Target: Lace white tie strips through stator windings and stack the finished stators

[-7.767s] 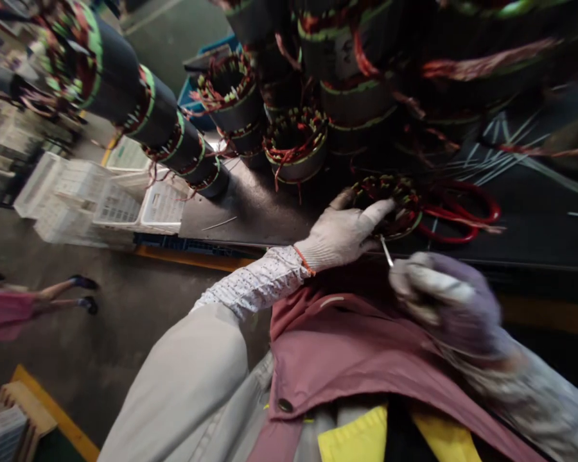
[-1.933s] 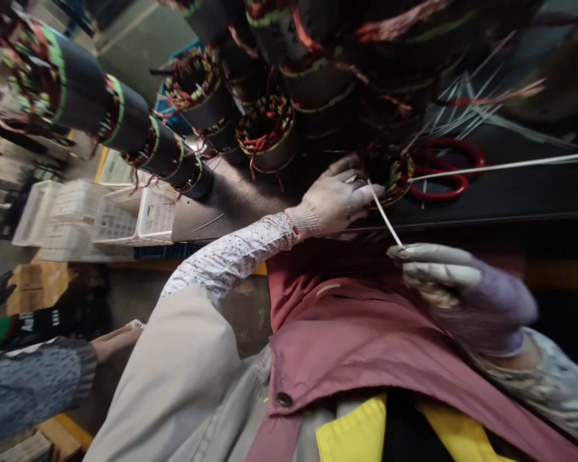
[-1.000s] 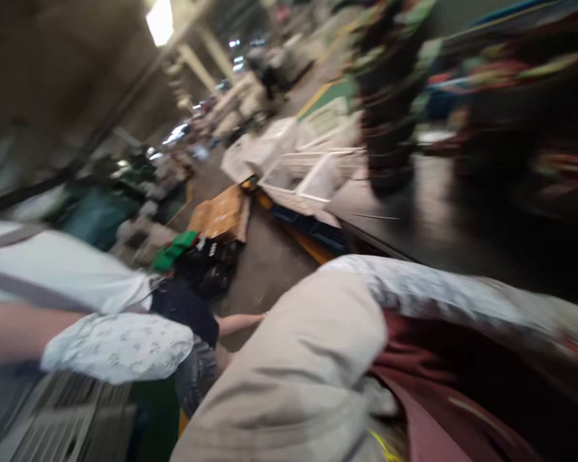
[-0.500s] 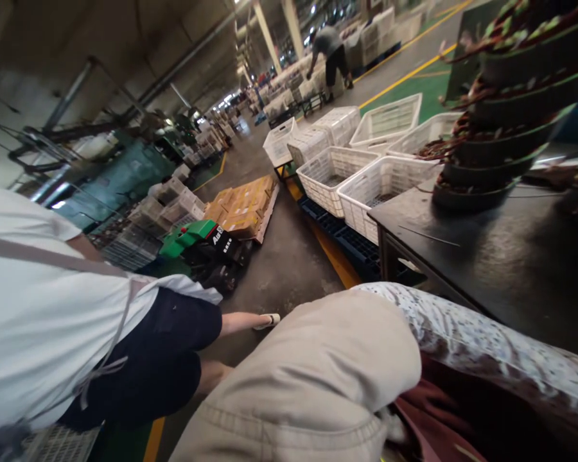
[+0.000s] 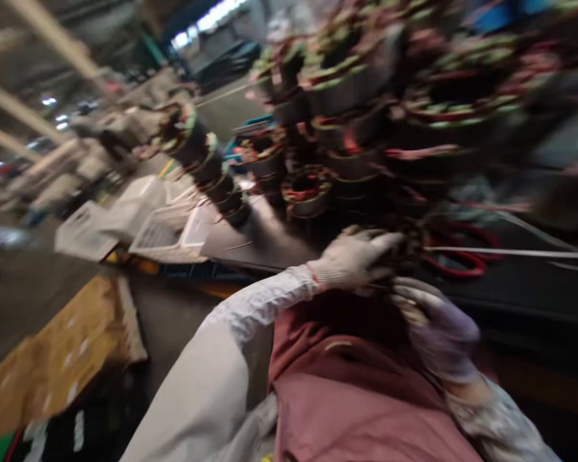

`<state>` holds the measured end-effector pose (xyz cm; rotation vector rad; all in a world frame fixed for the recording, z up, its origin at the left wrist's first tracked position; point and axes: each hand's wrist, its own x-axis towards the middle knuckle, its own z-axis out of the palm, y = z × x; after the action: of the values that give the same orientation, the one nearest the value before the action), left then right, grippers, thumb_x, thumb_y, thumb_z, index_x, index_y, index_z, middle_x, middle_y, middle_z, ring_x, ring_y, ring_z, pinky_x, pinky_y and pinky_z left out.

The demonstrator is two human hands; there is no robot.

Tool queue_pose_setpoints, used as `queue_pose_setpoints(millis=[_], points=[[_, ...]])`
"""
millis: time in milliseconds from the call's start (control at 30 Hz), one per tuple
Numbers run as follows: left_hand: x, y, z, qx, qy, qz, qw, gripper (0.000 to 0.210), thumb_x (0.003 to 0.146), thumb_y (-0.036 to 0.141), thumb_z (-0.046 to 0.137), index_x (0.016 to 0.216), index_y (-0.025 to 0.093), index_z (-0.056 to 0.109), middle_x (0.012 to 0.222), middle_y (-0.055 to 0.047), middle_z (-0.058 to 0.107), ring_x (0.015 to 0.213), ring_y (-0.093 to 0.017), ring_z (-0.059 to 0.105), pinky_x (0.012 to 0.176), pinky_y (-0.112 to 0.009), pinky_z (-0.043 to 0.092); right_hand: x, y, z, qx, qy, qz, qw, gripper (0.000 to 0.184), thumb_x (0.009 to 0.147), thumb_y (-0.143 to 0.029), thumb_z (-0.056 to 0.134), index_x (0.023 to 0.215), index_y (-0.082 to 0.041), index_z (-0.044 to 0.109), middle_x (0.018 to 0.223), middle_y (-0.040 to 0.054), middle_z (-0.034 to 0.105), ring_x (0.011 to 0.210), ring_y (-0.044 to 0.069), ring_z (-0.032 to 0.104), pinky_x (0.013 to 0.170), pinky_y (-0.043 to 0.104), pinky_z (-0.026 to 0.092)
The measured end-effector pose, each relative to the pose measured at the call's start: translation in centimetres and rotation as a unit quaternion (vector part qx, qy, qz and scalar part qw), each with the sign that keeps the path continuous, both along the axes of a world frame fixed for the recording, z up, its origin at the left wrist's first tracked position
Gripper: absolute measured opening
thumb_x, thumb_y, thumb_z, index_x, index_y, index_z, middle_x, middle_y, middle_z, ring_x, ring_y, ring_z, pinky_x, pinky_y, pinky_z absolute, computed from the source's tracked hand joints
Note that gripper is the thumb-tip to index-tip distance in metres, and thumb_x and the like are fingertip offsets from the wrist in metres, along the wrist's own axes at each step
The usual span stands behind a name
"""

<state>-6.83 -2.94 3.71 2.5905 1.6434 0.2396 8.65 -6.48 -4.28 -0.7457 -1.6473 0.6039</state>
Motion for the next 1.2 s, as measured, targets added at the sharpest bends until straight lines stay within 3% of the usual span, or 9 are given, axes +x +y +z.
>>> queue_pose_setpoints(millis=[100,300,467,667,833,1000,1200], points=[[-0.2,1.4,-1.3,-0.019,-0.102,-0.025,0.994,0.061,0.086,0.036,0.067,0.14,0.015,0.05,0.136,-0.014,0.062,0.126,-0.025,0.06,0.114,-0.046,0.041,2.1,0.7,-0.4,0.032,-0.006,-0.058,0.998,0.004,0.086,-0.019,0.069,0.09,-0.02,0.07,0.094,0.0026,0.074,0.08,0.013,0.071,0.069,0.025,0.061],[-1.0,0.3,-2.8,-0.013,-0.246,0.036,0.969,0.055,0.089,0.029,0.065,0.141,0.02,0.049,0.133,-0.009,0.066,0.125,-0.019,0.061,0.116,-0.042,0.04,1.3,1.7,-0.2,-0.001,0.031,-0.048,0.998,0.008,0.085,-0.019,0.069,0.093,-0.021,0.07,0.091,0.0021,0.075,0.079,0.014,0.072,0.07,0.024,0.061],[-0.5,0.4,-3.8,0.052,-0.235,-0.013,0.97,0.021,0.094,0.029,0.059,0.111,0.026,0.071,0.111,-0.003,0.076,0.111,-0.015,0.069,0.117,-0.044,0.033,2.1,1.3,1.8,-0.027,0.014,-0.083,0.996,0.009,0.081,-0.017,0.074,0.088,-0.019,0.069,0.086,0.0021,0.072,0.076,0.013,0.07,0.07,0.023,0.059],[-0.8,0.8,-4.5,0.079,-0.208,-0.057,0.973,0.023,0.095,0.029,0.056,0.11,0.029,0.073,0.103,-0.002,0.079,0.11,-0.015,0.069,0.115,-0.045,0.033,2.0,2.0,4.2,0.034,-0.166,-0.093,0.981,0.013,0.088,-0.03,0.067,0.083,-0.018,0.067,0.081,0.0031,0.07,0.073,0.012,0.068,0.067,0.022,0.054],[-1.0,1.0,-4.9,0.075,-0.186,-0.074,0.977,0.028,0.097,0.027,0.051,0.115,0.032,0.071,0.11,-0.001,0.077,0.115,-0.016,0.067,0.115,-0.045,0.033,1.8,3.1,4.4,0.014,-0.231,-0.114,0.966,0.039,0.092,-0.05,0.059,0.07,-0.018,0.066,0.067,0.0041,0.067,0.06,0.014,0.063,0.054,0.025,0.046],[-0.9,1.0,-5.2,0.077,-0.161,-0.073,0.981,0.028,0.098,0.029,0.051,0.116,0.034,0.071,0.11,-0.001,0.077,0.116,-0.017,0.067,0.115,-0.047,0.032,2.1,2.0,4.8,-0.025,-0.204,-0.085,0.975,0.028,0.09,-0.044,0.063,0.078,-0.02,0.069,0.075,0.0018,0.07,0.066,0.013,0.065,0.059,0.024,0.048],[-0.9,1.2,-5.0,0.088,-0.165,-0.087,0.978,0.029,0.097,0.026,0.05,0.115,0.033,0.072,0.111,0.0,0.077,0.115,-0.016,0.067,0.113,-0.046,0.034,1.6,3.6,3.3,-0.004,-0.252,-0.154,0.955,0.046,0.094,-0.054,0.053,0.07,-0.017,0.067,0.067,0.0061,0.069,0.06,0.015,0.064,0.056,0.026,0.045]])
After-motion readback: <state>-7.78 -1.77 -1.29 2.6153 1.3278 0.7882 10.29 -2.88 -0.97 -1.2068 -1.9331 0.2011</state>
